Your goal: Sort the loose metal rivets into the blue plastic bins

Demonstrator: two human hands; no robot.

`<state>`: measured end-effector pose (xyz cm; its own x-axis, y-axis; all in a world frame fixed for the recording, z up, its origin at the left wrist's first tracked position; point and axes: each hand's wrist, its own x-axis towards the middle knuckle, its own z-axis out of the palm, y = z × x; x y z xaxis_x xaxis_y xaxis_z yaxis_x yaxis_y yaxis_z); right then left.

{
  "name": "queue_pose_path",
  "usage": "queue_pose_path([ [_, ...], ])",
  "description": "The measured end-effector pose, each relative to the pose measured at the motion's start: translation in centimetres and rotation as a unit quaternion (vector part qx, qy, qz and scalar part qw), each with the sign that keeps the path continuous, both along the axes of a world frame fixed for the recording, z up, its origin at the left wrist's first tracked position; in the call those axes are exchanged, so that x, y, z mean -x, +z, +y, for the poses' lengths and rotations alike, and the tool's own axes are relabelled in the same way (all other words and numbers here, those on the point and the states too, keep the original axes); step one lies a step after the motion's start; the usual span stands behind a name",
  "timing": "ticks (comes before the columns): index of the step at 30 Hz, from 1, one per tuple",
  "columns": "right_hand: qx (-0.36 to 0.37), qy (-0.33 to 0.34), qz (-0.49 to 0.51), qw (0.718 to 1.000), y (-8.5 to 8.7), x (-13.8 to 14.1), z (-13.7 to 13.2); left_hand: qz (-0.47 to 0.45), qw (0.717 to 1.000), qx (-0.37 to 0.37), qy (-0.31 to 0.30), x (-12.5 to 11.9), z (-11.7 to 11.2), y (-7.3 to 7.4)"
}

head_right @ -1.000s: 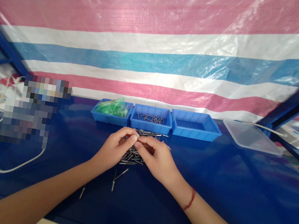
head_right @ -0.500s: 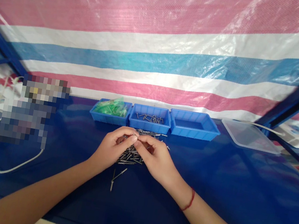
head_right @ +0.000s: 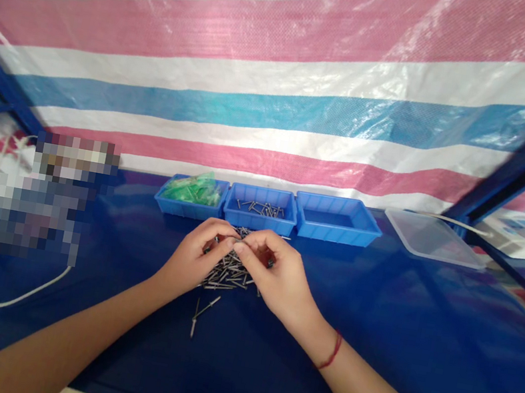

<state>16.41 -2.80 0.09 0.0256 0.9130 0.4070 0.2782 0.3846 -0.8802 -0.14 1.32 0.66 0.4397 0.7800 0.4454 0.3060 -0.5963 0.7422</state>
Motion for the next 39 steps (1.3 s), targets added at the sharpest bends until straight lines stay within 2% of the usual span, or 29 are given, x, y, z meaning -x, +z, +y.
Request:
queue_pose_path([
  [3, -0.047, -0.035, -0.067, 0.996, 0.6, -0.2, 0.1, 0.022, 1.000, -0.018, 0.003, 0.1, 0.0, 0.2],
  [7, -0.121, -0.125, -0.124, 0.977, 1.8, -1.1, 1.6, 0.024, 0.998, -0.039, 0.038, 0.6, 0.5, 0.4],
  [10, -0.152, -0.187, -0.178, 0.954, 2.3, -2.4, 4.0, 0.041, 0.996, -0.071, 0.046, 1.3, 1.2, 0.6],
  [14, -0.174, -0.226, -0.308, 0.908, 2.6, -3.5, 6.4, 0.068, 0.991, -0.109, 0.032, 2.1, 1.9, 0.6],
  [15, -0.176, -0.220, -0.326, 0.902, 2.6, -3.4, 6.3, 0.069, 0.991, -0.115, 0.031, 2.2, 2.1, 0.6],
  [17, -0.179, -0.169, -0.334, 0.910, 2.7, -2.5, 5.2, 0.051, 0.991, -0.115, 0.042, 2.3, 2.5, 0.5],
  [19, -0.177, -0.068, -0.326, 0.926, 2.7, -0.8, 3.0, 0.011, 0.993, -0.095, 0.069, 2.4, 2.9, 0.3],
  [20, -0.171, 0.006, -0.339, 0.925, 2.6, 0.2, 1.8, -0.016, 0.993, -0.079, 0.087, 2.4, 3.2, 0.3],
  [22, -0.170, 0.113, -0.383, 0.901, 2.2, 2.5, -0.5, -0.071, 0.989, -0.051, 0.120, 2.6, 3.7, 0.2],
  [25, -0.192, 0.191, -0.423, 0.865, 1.4, 5.7, -2.6, -0.130, 0.979, -0.035, 0.155, 3.1, 4.5, 0.1],
  [30, -0.212, 0.229, -0.439, 0.843, 0.7, 9.3, -2.8, -0.172, 0.971, -0.029, 0.163, 3.7, 5.5, -0.2],
  [39, -0.216, 0.198, -0.411, 0.863, -0.1, 11.9, -1.9, -0.173, 0.976, -0.015, 0.134, 4.5, 6.4, 0.0],
])
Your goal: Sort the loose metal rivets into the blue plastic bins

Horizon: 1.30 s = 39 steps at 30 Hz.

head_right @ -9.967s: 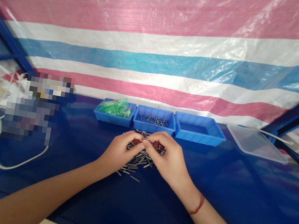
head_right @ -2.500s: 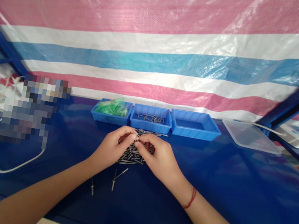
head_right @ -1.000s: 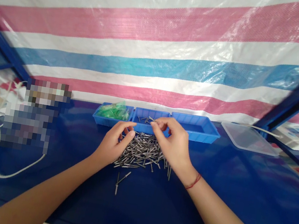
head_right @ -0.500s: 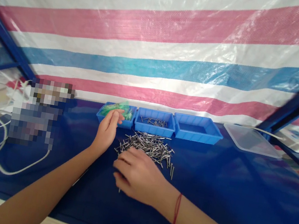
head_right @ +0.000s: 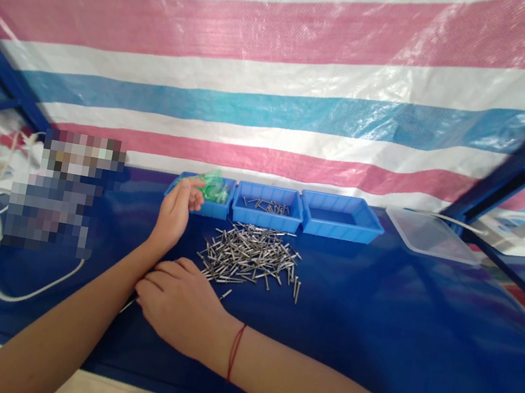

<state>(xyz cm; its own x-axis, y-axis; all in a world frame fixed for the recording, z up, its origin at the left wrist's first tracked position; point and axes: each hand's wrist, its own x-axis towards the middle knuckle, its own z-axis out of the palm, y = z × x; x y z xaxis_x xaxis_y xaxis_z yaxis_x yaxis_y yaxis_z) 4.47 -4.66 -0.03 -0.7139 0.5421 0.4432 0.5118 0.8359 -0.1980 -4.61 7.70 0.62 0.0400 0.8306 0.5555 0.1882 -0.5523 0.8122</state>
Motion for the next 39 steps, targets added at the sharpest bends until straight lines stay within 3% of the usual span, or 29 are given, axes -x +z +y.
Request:
queue_pose_path([
  [7, -0.063, 0.010, -0.056, 0.996, -0.6, 1.5, -0.7, 0.106, 0.994, -0.014, -0.007, -0.1, -0.4, -0.1],
  [10, -0.103, 0.000, -0.072, 0.992, 0.0, 1.6, -1.1, 0.151, 0.988, -0.020, -0.006, -0.4, -0.9, 0.1],
  [13, -0.115, -0.008, -0.087, 0.990, 1.3, -0.4, -0.6, 0.198, 0.979, -0.044, -0.016, -0.6, -1.3, 0.3],
  [17, -0.104, -0.116, -0.121, 0.980, 2.9, -5.8, 1.3, 0.285, 0.950, -0.114, -0.060, -0.7, -1.9, 0.7],
  [22, -0.056, -0.205, -0.124, 0.969, 2.4, -10.6, 2.5, 0.307, 0.938, -0.142, -0.076, -1.2, -2.6, 0.6],
  [29, 0.055, -0.193, -0.105, 0.974, 1.7, -11.6, 0.8, 0.327, 0.931, -0.119, -0.109, -1.6, -3.0, 0.4],
  [39, 0.034, -0.180, -0.110, 0.977, 0.6, -12.0, 0.6, 0.352, 0.918, -0.091, -0.161, -2.6, -4.4, 0.7],
])
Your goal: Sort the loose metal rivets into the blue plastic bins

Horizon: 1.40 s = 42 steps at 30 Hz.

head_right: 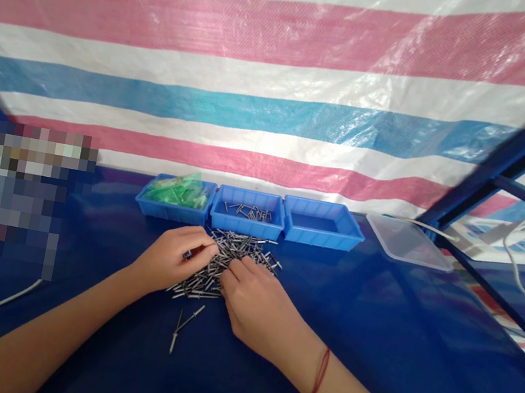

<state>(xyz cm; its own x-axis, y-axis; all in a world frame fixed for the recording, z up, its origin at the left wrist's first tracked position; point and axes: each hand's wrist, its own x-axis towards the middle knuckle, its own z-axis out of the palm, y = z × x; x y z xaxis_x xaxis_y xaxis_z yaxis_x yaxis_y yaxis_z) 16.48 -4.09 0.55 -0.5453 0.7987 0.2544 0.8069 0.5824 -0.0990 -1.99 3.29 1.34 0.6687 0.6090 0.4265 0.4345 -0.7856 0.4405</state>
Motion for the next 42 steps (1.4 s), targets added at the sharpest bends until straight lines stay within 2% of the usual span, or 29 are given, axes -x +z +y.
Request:
queue_pose_path([
  [3, 0.026, -0.015, 0.116, 0.993, 0.4, -0.5, 0.5, -0.044, 0.998, 0.047, 0.002, -0.2, -0.3, 0.1],
  [6, 0.075, -0.040, 0.278, 0.957, 0.7, -0.9, 0.8, -0.084, 0.991, 0.102, -0.004, -0.6, -0.7, 0.0],
  [8, 0.108, -0.049, 0.347, 0.930, 0.8, -0.9, 0.8, -0.107, 0.985, 0.135, 0.002, -1.0, -1.1, -0.2],
  [15, 0.127, -0.022, 0.452, 0.883, 0.4, 0.0, 0.4, -0.205, 0.955, 0.208, 0.053, -2.2, -2.3, -0.4],
  [22, 0.201, -0.013, 0.565, 0.800, 0.3, 0.2, 0.9, -0.214, 0.961, 0.167, 0.058, -1.7, -2.2, -0.3],
  [25, 0.231, -0.019, 0.579, 0.782, 0.2, 0.3, 1.1, -0.218, 0.962, 0.155, 0.053, -1.6, -2.0, -0.4],
  [32, 0.173, -0.048, 0.625, 0.760, 0.2, 0.2, 1.5, -0.208, 0.966, 0.142, 0.065, -1.6, -1.7, -0.4],
  [35, 0.160, -0.044, 0.628, 0.760, 0.2, 0.2, 1.4, -0.186, 0.969, 0.149, 0.060, -1.4, -1.4, -0.4],
  [38, 0.138, -0.042, 0.606, 0.782, 0.0, 0.2, 1.2, -0.138, 0.978, 0.149, 0.044, -1.3, -1.1, -0.4],
  [42, 0.052, -0.076, 0.531, 0.843, 0.6, -0.3, 1.6, -0.104, 0.987, 0.119, 0.039, -1.0, -0.8, -0.2],
])
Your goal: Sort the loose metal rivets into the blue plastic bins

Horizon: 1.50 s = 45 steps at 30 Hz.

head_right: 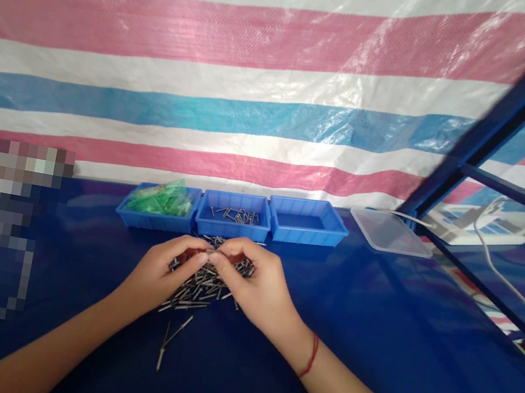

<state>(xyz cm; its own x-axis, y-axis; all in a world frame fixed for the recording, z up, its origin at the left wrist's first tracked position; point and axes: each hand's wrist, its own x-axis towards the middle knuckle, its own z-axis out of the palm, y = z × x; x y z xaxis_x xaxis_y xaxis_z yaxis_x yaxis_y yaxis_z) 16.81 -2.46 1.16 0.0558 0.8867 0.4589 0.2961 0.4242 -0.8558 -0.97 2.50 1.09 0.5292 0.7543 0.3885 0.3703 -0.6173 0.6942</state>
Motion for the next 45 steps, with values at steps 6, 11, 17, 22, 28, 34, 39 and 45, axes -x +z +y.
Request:
queue_pose_path([
  [6, -0.110, -0.151, -0.221, 0.957, 1.6, -2.4, 4.2, 0.053, 0.997, -0.050, 0.004, 0.8, 0.8, 0.2],
  [11, -0.109, -0.071, -0.350, 0.928, 1.4, -2.2, 3.7, 0.165, 0.979, -0.106, -0.052, 1.9, 1.6, 1.5],
  [17, 0.036, 0.123, -0.450, 0.884, 1.4, -2.0, -0.7, 0.305, 0.949, 0.005, -0.080, 3.3, -1.0, 4.6],
  [22, 0.088, 0.060, -0.534, 0.839, 1.2, -2.3, -1.5, 0.429, 0.900, 0.066, -0.034, 2.3, -4.4, 4.8],
  [28, 0.074, 0.053, -0.577, 0.812, 1.0, -1.5, -1.8, 0.505, 0.860, 0.076, -0.019, 0.2, -5.6, 4.7],
  [34, 0.076, 0.074, -0.583, 0.805, 1.4, -1.7, -2.0, 0.526, 0.849, 0.055, 0.006, -1.0, -5.3, 3.1],
  [39, 0.065, 0.091, -0.579, 0.808, 1.5, -1.7, -2.1, 0.484, 0.874, -0.047, 0.016, -0.7, -5.4, 1.4],
  [45, 0.067, 0.070, -0.563, 0.821, 1.7, -2.2, -2.2, 0.480, 0.870, -0.109, 0.004, -0.3, -5.0, 0.6],
])
